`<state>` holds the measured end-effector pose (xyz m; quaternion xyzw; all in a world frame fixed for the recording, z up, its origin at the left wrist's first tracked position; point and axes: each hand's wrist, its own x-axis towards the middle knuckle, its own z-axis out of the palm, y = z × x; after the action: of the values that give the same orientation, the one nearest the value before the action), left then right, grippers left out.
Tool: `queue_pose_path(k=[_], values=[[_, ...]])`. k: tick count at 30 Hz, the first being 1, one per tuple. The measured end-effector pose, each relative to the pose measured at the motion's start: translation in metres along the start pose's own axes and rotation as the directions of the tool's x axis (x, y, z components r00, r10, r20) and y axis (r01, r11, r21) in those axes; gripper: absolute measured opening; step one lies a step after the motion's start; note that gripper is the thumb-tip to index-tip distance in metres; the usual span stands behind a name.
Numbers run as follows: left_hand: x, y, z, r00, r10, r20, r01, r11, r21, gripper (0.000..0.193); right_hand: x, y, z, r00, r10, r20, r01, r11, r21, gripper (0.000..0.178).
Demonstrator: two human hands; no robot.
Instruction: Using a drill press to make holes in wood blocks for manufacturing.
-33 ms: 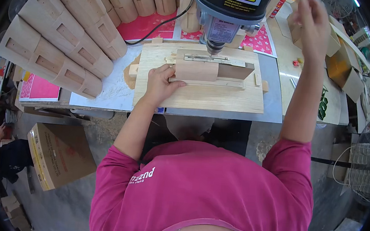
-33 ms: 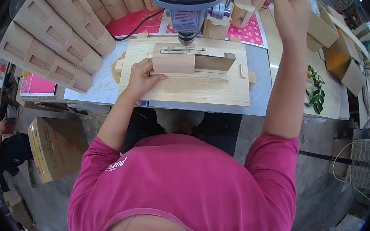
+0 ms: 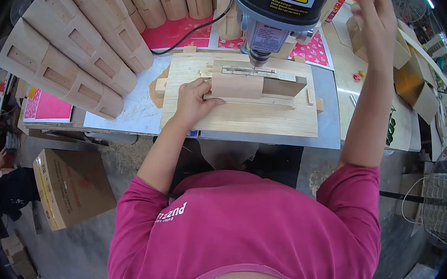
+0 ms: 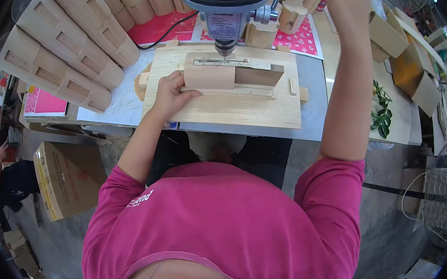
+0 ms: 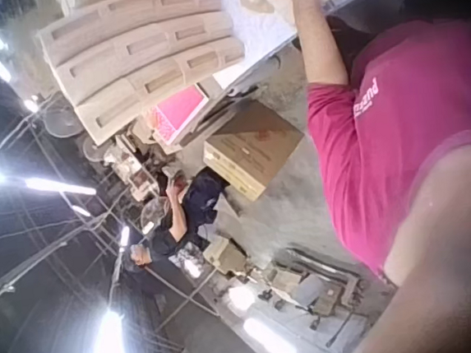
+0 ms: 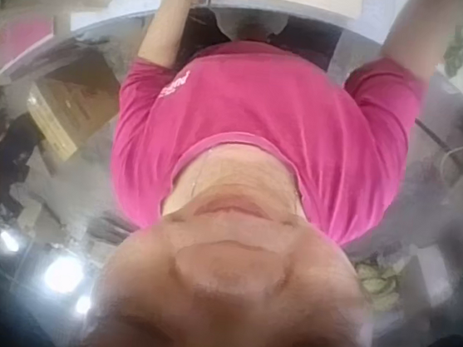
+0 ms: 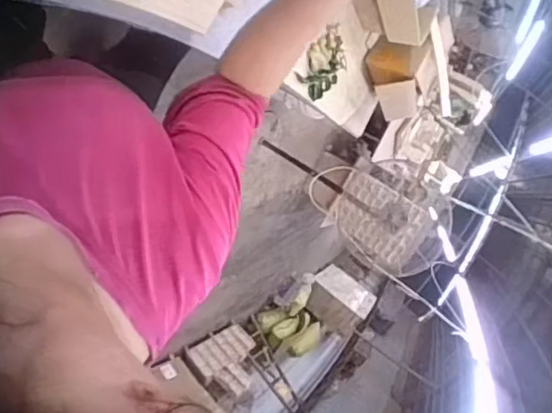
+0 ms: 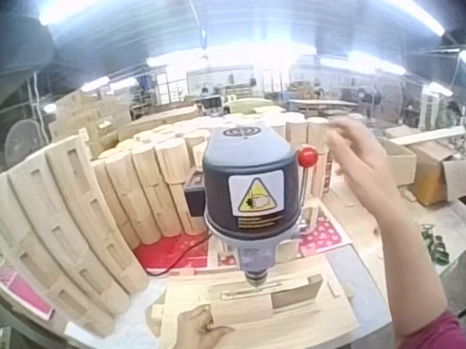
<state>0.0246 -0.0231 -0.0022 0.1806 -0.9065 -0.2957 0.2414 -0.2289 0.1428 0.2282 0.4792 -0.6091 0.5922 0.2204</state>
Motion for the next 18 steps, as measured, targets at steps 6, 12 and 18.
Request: queue_pose_path(k=[6,12,18], values=[[-0.002,-0.003,0.001,1.0,0.019,-0.018,-0.018,0.999,0.031,0.048,0.014,-0.01,0.044,0.972,0.085,0.218,-0.051,0.986,-0.159,0.038],[-0.001,-0.001,-0.002,0.999,0.03,-0.027,-0.029,0.999,0.026,0.048,-0.014,-0.057,0.026,0.99,-0.041,0.137,0.107,0.846,-0.522,0.037],[0.0,0.003,-0.002,0.997,0.057,-0.053,-0.055,0.997,0.046,0.039,-0.087,-0.063,0.006,0.977,-0.03,0.213,0.133,0.861,-0.491,0.021]])
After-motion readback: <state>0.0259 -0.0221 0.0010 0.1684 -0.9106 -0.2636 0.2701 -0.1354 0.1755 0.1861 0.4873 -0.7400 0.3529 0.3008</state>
